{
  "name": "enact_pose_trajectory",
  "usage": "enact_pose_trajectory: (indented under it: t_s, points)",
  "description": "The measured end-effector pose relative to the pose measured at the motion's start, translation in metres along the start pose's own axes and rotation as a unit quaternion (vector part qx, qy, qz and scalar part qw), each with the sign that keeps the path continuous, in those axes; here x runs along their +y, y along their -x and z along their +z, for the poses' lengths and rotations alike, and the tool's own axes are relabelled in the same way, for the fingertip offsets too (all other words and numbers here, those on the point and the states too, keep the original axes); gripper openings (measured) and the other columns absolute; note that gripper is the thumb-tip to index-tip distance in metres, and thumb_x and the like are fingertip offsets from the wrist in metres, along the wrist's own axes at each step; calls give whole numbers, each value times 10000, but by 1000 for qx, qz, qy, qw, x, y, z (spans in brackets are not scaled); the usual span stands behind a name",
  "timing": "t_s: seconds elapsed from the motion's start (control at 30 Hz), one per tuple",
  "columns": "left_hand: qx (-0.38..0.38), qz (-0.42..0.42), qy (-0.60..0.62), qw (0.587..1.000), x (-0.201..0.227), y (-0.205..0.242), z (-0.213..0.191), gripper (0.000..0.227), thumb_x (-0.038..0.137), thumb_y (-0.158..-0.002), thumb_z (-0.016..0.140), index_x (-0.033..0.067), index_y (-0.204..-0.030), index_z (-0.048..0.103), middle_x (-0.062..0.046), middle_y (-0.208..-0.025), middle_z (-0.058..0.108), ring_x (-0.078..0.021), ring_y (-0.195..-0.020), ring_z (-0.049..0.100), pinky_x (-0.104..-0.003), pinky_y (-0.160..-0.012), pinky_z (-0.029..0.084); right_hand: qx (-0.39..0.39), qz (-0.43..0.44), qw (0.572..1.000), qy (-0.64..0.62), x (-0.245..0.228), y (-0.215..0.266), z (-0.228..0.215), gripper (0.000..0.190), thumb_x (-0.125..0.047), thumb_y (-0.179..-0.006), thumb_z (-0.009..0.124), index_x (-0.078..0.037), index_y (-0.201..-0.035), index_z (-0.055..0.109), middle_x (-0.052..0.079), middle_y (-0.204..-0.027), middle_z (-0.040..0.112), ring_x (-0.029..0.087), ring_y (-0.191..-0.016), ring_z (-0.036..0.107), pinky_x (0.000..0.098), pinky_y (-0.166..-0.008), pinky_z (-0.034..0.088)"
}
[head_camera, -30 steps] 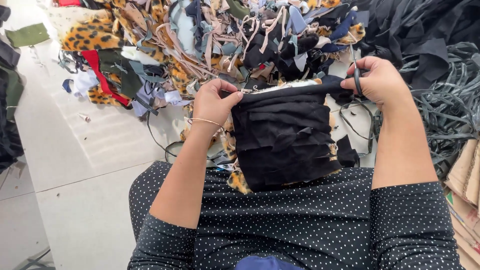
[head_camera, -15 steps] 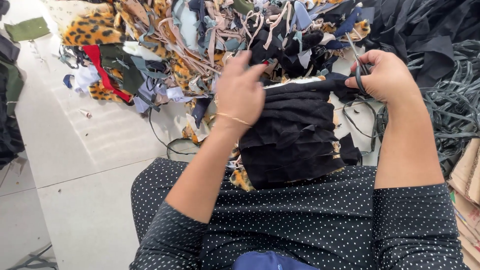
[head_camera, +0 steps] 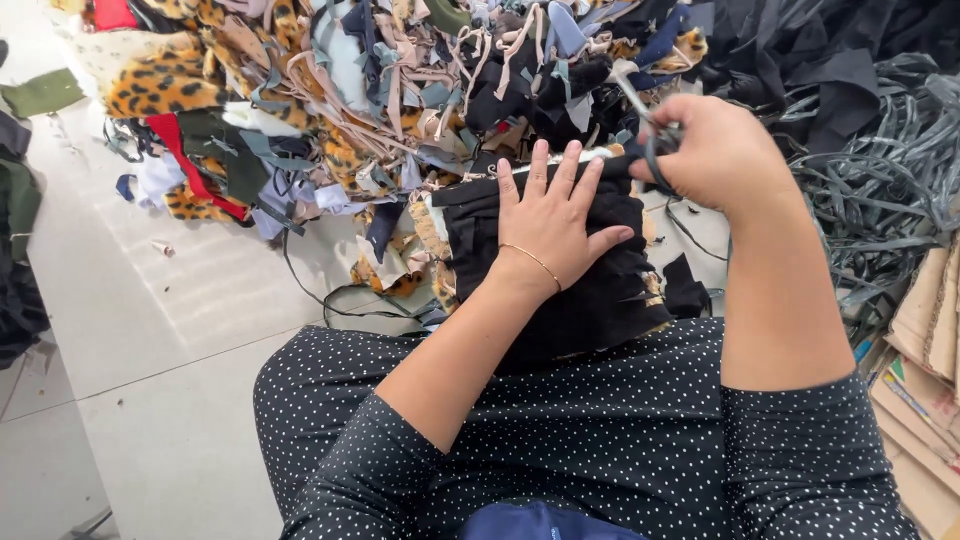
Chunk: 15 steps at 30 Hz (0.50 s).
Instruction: The person sits on the floor and uses scissors to cut a piece of black fabric into thin strips. After cutting, the person places a cardboard box on their lap and ties the cut fabric strips around the box to secure it.
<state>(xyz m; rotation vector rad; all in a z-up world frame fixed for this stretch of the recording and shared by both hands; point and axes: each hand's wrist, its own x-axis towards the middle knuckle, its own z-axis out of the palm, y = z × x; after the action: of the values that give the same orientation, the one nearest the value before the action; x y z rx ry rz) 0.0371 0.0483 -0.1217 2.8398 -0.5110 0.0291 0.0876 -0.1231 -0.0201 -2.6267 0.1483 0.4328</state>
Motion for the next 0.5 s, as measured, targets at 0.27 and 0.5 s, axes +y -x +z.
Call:
enact_pose_trajectory:
  t_s: [0.27,0.5]
  points:
    - [1,-5,-11,1000,-3,3,-2,917,818,-854,458,205,-1536,421,-133,-1626,327,-419,-1508,213,-735,-1142,59,-48,-50,944,-323,11,6,7,297,-88,-765,820,-71,-1015,662,60,-744,657,103,-585,544,185,-510,351]
    - [27,1,9,1000,-3,4,-1,850,791,-870,414,181,-1444,558,-155,-1614,342,-420,-1511,207,-731,-1148,4,83,-94,950,-286,44,-7,50,282,6,-828,784,-71,-1053,633,21,-852,689,83,-740,630,196,-668,478]
